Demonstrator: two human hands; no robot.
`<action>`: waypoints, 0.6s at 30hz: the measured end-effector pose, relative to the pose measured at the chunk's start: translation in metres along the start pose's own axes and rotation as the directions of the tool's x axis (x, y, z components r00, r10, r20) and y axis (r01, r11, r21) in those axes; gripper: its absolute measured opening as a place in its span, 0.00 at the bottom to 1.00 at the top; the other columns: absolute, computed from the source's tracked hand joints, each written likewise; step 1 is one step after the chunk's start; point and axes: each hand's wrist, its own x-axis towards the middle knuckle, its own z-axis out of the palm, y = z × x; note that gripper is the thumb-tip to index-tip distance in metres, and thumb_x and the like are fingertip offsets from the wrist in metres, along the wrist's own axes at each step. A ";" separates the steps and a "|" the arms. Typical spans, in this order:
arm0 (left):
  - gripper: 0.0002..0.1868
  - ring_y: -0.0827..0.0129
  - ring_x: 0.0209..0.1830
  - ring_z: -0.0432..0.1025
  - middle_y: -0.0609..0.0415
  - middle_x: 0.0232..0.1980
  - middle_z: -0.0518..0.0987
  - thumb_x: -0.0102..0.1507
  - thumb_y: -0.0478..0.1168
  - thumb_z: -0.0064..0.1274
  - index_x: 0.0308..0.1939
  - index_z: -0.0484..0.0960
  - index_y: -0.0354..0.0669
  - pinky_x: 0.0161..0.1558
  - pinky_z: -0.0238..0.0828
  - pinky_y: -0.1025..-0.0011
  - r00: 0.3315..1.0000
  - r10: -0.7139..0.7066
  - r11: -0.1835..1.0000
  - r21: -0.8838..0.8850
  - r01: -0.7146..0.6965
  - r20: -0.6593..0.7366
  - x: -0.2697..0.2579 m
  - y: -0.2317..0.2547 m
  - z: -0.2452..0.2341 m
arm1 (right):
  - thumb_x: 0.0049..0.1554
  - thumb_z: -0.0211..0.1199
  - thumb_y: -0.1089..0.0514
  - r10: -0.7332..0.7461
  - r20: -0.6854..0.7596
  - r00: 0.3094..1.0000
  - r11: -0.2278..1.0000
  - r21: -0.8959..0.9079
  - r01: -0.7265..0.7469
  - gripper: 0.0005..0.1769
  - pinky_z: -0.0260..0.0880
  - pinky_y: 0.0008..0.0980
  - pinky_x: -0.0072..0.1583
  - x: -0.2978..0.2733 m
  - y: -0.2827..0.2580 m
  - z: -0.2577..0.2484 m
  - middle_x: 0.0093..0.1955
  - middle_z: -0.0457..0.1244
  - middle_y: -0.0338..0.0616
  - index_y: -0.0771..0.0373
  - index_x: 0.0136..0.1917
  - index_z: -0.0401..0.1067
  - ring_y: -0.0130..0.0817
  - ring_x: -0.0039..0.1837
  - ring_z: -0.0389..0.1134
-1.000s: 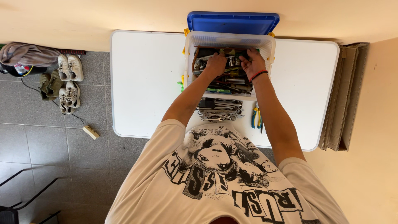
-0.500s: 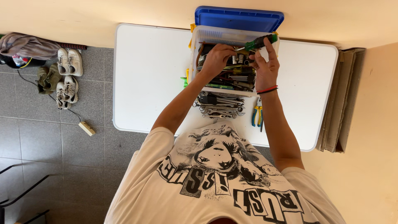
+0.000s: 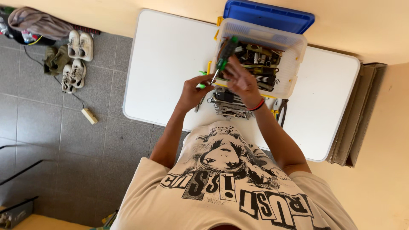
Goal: The person removes hand tools from a plastic toolbox on a white table and arranges them in groups on the tabletop. They sort wrenches, pliers, screwdrivers and other tools one at a time, laying each type in its own row beside the box.
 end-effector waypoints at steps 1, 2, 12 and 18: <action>0.23 0.75 0.44 0.78 0.53 0.49 0.86 0.64 0.30 0.62 0.63 0.81 0.41 0.40 0.77 0.73 0.997 -0.080 0.996 -0.031 0.080 -0.016 -0.012 -0.012 -0.007 | 0.65 0.64 0.69 0.026 0.057 0.998 0.999 0.016 -0.027 0.42 0.54 0.47 0.85 -0.001 0.011 0.009 0.89 0.42 0.42 0.54 0.86 0.49 0.43 0.89 0.46; 0.22 0.76 0.45 0.78 0.54 0.50 0.86 0.64 0.30 0.61 0.63 0.81 0.41 0.39 0.76 0.73 0.987 -0.158 0.986 -0.064 0.156 -0.029 -0.022 -0.024 -0.012 | 0.64 0.63 0.69 0.098 0.073 0.992 0.995 -0.022 -0.097 0.43 0.53 0.49 0.84 -0.003 0.022 0.017 0.90 0.38 0.43 0.55 0.86 0.48 0.45 0.89 0.44; 0.25 0.72 0.46 0.77 0.52 0.51 0.84 0.63 0.28 0.57 0.65 0.79 0.39 0.46 0.79 0.72 0.917 -0.384 0.918 -0.157 0.365 -0.112 -0.078 -0.162 -0.028 | 0.60 0.68 0.60 0.509 0.160 0.846 0.836 -0.324 -0.442 0.51 0.54 0.49 0.79 -0.026 0.145 0.059 0.89 0.20 0.48 0.56 0.86 0.40 0.50 0.86 0.42; 0.25 0.71 0.44 0.78 0.52 0.50 0.84 0.61 0.27 0.57 0.63 0.80 0.40 0.42 0.78 0.72 0.872 -0.454 0.891 -0.089 0.446 -0.184 -0.077 -0.213 -0.024 | 0.55 0.69 0.52 0.671 0.090 0.736 0.726 -0.281 -0.628 0.55 0.65 0.47 0.72 -0.025 0.211 0.053 0.88 0.24 0.48 0.55 0.84 0.38 0.49 0.84 0.43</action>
